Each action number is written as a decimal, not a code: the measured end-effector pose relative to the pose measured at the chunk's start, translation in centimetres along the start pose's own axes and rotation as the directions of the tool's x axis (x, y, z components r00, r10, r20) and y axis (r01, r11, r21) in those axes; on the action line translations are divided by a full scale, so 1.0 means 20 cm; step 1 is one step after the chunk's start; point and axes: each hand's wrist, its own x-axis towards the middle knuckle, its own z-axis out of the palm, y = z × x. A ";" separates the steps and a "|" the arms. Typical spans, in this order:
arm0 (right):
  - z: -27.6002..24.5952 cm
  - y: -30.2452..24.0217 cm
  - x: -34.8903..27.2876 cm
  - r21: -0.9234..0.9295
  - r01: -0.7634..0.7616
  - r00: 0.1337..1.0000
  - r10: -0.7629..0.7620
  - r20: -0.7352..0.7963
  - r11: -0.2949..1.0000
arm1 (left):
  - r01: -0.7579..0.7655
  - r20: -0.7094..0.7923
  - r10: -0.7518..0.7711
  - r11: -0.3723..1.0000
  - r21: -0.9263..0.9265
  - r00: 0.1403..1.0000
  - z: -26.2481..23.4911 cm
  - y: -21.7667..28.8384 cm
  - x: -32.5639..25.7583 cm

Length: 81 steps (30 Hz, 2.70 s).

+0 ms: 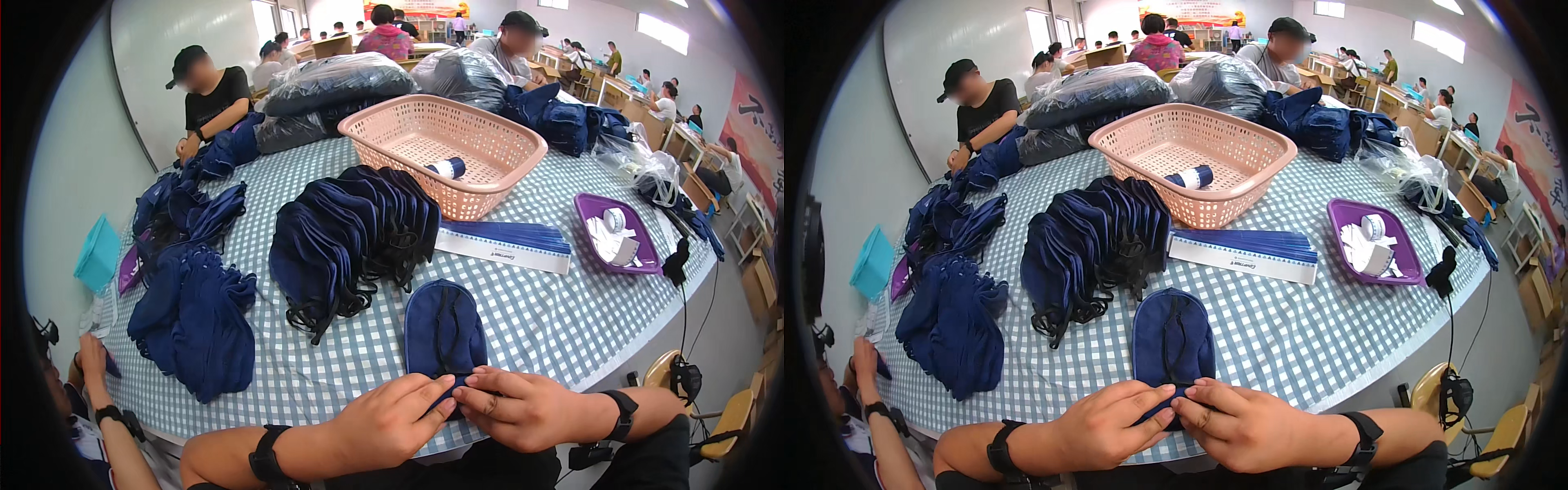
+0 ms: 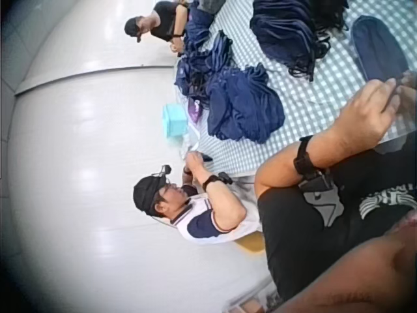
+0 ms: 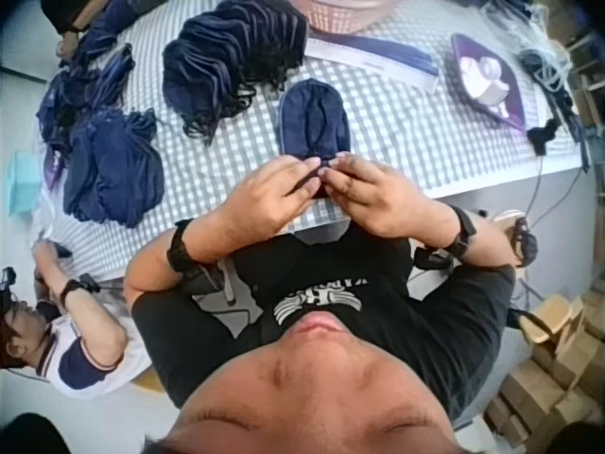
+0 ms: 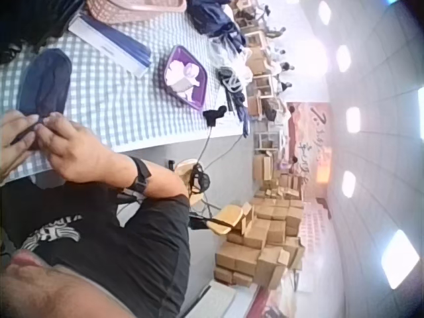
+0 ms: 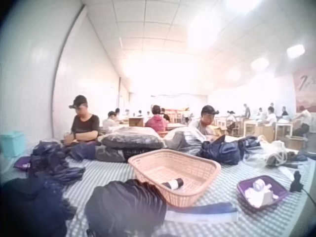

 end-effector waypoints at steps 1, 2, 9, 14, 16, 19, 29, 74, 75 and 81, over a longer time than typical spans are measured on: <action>-0.01 -0.01 0.00 0.006 -0.031 0.999 0.031 -0.010 0.999 | -0.028 -0.007 0.028 0.999 0.029 1.000 0.01 -0.01 -0.01; -0.02 -0.04 0.01 0.004 -0.032 0.999 0.032 -0.009 0.999 | -0.051 -0.011 0.052 0.997 0.060 0.999 0.02 -0.01 -0.02; -0.01 -0.11 -0.03 0.067 -0.689 0.691 0.682 -0.239 0.722 | -0.144 -0.032 0.151 0.977 0.158 0.988 0.02 0.01 -0.02; 0.03 -0.08 -0.03 0.141 -0.686 0.689 0.699 -0.191 0.714 | -0.192 0.029 0.190 0.969 0.157 0.981 -0.01 0.01 -0.02; 0.04 -0.07 -0.03 0.174 -0.676 0.692 0.699 -0.182 0.716 | -0.208 0.028 0.206 0.967 0.150 0.978 0.00 0.01 -0.02; 0.04 -0.07 -0.02 0.241 -0.645 0.708 0.685 -0.169 0.726 | -0.222 0.024 0.221 0.964 0.150 0.975 0.02 0.00 -0.02; 0.07 -0.12 0.05 0.183 -0.530 0.831 0.550 -0.081 0.828 | -0.184 0.001 0.185 0.977 0.111 0.983 0.02 -0.02 -0.04; 0.16 -0.23 0.02 -0.146 -0.514 0.853 0.487 -0.186 0.845 | 0.219 0.120 -0.224 0.974 0.056 0.967 0.01 0.09 -0.05; 0.17 -0.23 0.02 -0.142 -0.518 0.849 0.488 -0.202 0.844 | 0.220 0.122 -0.226 0.974 0.058 0.967 0.01 0.10 -0.05; 0.18 -0.23 0.03 -0.135 -0.577 0.814 0.551 -0.186 0.806 | 0.258 0.120 -0.277 0.955 0.149 0.953 0.00 0.13 -0.03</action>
